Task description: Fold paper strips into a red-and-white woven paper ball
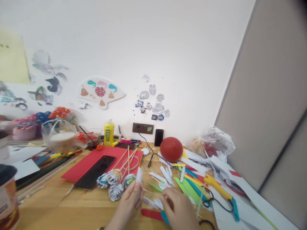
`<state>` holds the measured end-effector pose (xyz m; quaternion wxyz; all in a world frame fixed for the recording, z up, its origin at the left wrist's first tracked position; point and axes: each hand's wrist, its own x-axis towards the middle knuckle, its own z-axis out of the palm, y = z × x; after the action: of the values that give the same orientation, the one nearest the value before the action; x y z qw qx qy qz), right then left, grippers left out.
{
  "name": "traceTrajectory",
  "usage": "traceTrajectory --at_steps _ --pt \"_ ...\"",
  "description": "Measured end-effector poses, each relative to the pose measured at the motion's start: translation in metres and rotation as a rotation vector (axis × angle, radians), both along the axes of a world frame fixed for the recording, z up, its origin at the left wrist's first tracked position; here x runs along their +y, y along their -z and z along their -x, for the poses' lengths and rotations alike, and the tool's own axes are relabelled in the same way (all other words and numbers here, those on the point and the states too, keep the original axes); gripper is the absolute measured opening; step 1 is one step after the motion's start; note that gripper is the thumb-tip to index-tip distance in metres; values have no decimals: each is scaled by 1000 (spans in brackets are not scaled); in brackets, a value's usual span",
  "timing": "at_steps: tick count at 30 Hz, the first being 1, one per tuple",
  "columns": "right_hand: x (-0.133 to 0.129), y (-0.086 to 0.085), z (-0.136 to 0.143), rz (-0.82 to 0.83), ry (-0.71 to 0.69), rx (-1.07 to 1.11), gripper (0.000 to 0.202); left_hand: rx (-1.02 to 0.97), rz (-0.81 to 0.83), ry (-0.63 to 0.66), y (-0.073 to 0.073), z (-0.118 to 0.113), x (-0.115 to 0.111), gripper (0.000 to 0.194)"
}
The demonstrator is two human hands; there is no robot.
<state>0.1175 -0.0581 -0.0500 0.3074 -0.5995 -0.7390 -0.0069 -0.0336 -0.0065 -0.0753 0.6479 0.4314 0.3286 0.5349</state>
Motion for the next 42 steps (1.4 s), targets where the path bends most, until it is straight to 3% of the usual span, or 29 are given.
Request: traceTrajectory --at_steps 4,9,20,24,28,33,38,42 --pt "-1 -1 8 -38 -21 11 21 -34 53 55 -1 2 0 41" --pt "5 1 17 5 75 -14 25 -121 99 181 -5 4 -6 42" --pt "4 5 8 106 56 21 31 -197 104 335 -2 5 -7 48" --pt "2 5 7 117 -13 99 29 -130 54 324 -5 6 -10 49" --pt "2 2 11 180 -77 289 13 0 43 238 -7 2 -15 51" --pt "11 4 19 355 -160 560 20 157 -18 213 0 -1 -11 44" --pt "16 2 11 363 -209 563 16 214 -93 231 3 3 -6 43" --pt "19 -1 2 323 -135 598 30 357 -229 170 0 7 -8 38"
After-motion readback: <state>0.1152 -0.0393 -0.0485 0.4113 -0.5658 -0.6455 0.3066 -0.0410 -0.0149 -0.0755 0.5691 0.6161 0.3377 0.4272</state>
